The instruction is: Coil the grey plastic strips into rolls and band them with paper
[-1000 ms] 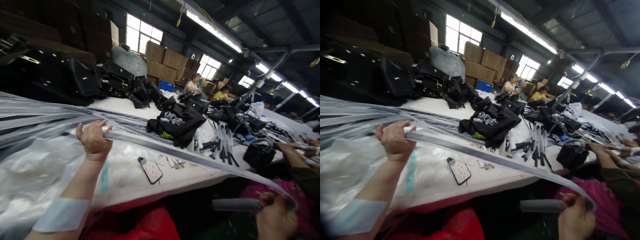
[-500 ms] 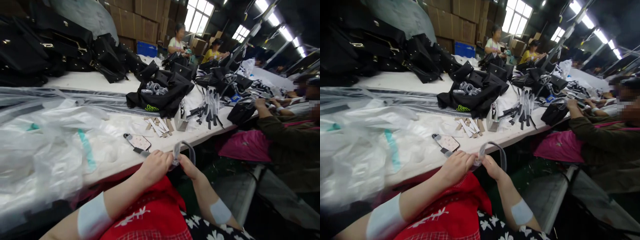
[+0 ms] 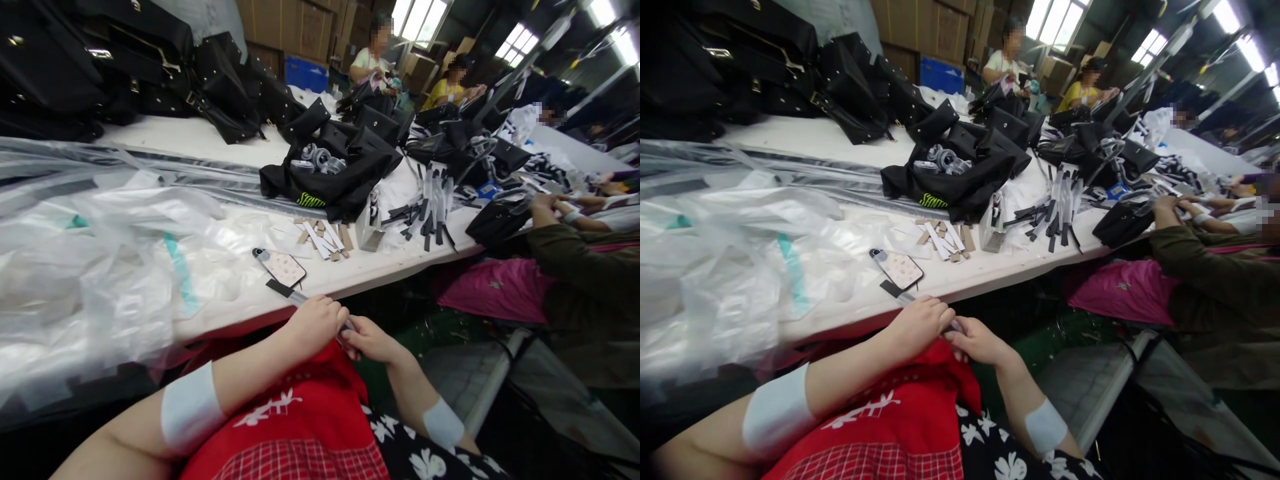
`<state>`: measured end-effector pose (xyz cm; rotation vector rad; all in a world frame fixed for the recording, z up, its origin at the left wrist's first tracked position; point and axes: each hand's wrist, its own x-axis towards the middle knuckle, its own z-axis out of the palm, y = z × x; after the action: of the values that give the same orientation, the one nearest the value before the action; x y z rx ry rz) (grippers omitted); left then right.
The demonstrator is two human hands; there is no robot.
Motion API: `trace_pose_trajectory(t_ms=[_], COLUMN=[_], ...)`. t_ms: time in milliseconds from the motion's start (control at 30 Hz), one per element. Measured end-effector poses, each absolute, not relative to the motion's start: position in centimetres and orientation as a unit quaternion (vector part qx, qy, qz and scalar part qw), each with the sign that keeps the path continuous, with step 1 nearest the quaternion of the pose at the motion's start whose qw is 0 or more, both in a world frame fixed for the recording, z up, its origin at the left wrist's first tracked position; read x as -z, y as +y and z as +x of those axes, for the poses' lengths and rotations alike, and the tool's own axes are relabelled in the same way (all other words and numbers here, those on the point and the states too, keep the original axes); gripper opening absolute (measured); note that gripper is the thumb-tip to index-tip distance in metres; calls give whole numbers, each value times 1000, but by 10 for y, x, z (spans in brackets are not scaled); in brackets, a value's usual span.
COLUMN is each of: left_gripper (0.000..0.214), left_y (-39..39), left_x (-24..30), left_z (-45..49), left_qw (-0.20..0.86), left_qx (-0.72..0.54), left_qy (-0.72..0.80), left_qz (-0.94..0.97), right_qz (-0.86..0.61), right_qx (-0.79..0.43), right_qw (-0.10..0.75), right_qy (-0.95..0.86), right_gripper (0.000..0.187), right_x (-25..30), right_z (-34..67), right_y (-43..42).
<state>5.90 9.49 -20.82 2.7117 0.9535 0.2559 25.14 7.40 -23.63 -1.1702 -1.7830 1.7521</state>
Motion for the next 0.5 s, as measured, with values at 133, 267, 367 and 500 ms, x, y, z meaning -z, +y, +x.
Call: trace_pose_trajectory(t_ms=[133,267,367,500], left_gripper=[19,40,39,35], left_y=[115,126,123,117], left_x=[205,219,235,245], left_z=[17,-20,-27,-18], left_qw=[314,569,632,634], left_qx=[-61,-16,10,-20], left_qy=[377,361,352,354], left_qz=[870,739,690,687], right_qz=[-446,-460,-469,-476], right_qx=[-656,-666,-678,-691], right_qw=[128,58,34,53], right_qy=[-595,-585,-565,-541], right_gripper=[44,42,46,51], right_x=[244,239,243,250], right_z=[285,314,314,300], right_y=[76,81,81,80])
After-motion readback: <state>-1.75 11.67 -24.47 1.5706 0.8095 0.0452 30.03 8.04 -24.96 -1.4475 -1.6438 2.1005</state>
